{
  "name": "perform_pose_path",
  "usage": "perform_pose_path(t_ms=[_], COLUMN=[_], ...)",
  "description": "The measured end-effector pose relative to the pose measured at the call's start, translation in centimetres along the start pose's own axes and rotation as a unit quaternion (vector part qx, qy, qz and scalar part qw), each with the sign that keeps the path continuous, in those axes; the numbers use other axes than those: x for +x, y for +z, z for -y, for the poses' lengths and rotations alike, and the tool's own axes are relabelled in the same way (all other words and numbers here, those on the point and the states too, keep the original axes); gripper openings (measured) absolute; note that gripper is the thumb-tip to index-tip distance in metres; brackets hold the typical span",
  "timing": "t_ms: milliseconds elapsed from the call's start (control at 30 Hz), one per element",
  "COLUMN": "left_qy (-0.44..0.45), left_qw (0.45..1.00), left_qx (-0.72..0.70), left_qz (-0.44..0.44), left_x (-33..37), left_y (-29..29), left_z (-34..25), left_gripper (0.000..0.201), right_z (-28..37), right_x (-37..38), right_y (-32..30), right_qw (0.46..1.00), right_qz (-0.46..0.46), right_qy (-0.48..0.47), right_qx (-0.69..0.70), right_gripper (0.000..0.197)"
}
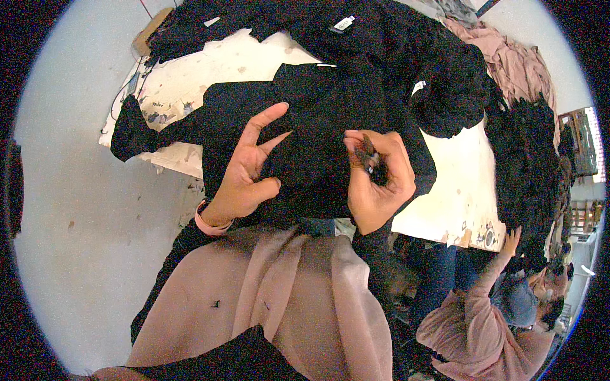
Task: The person uses small scissors to trim loose threads and tags from a black garment laid on a white worktable. They repeatedly reposition the garment, cut threads at seams and edges, and remove small fabric scraps. The garment remains on the table throughout the clip.
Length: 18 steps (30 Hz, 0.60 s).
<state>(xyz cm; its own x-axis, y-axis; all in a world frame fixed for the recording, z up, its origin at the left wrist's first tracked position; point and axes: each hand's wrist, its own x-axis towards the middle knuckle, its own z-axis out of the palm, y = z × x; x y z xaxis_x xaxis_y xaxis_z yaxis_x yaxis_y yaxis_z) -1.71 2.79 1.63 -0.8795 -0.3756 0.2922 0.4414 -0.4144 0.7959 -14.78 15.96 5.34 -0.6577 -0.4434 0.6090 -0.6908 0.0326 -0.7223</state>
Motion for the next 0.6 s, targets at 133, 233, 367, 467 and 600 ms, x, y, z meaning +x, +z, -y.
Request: perform_pose_path(t_ms=[133, 233, 367, 467, 600], left_qy=[-0.041, -0.045, -0.055, -0.078, -0.085], left_qw=[0.998, 0.998, 0.997, 0.994, 0.995], left_qx=[-0.021, -0.01, 0.017, 0.011, 0.004], left_qz=[0.045, 0.048, 0.05, 0.076, 0.044], left_x=[0.0, 0.0, -0.1, -0.1, 0.2], left_y=[0.1, 0.1, -0.3, -0.6, -0.5], left_z=[0.3, 0.4, 0.2, 0.3, 0.7], left_gripper=[0.101, 0.1, 0.099, 0.099, 0.102], right_z=[0.1, -0.7, -1.3, -1.6, -2.4], right_x=[1.7, 2.7, 3.6, 3.2, 2.5], right_y=[-1.0, -0.1, -0.8, -1.3, -0.6], right_qw=[0.974, 0.998, 0.986, 0.925, 0.925], right_qz=[0.216, 0.043, 0.092, 0.332, 0.272], right_qy=[-0.046, 0.022, 0.086, 0.104, 0.167], right_qx=[-0.059, 0.039, 0.112, 0.154, 0.206], right_gripper=[0.027, 0.006, 0.016, 0.02, 0.014])
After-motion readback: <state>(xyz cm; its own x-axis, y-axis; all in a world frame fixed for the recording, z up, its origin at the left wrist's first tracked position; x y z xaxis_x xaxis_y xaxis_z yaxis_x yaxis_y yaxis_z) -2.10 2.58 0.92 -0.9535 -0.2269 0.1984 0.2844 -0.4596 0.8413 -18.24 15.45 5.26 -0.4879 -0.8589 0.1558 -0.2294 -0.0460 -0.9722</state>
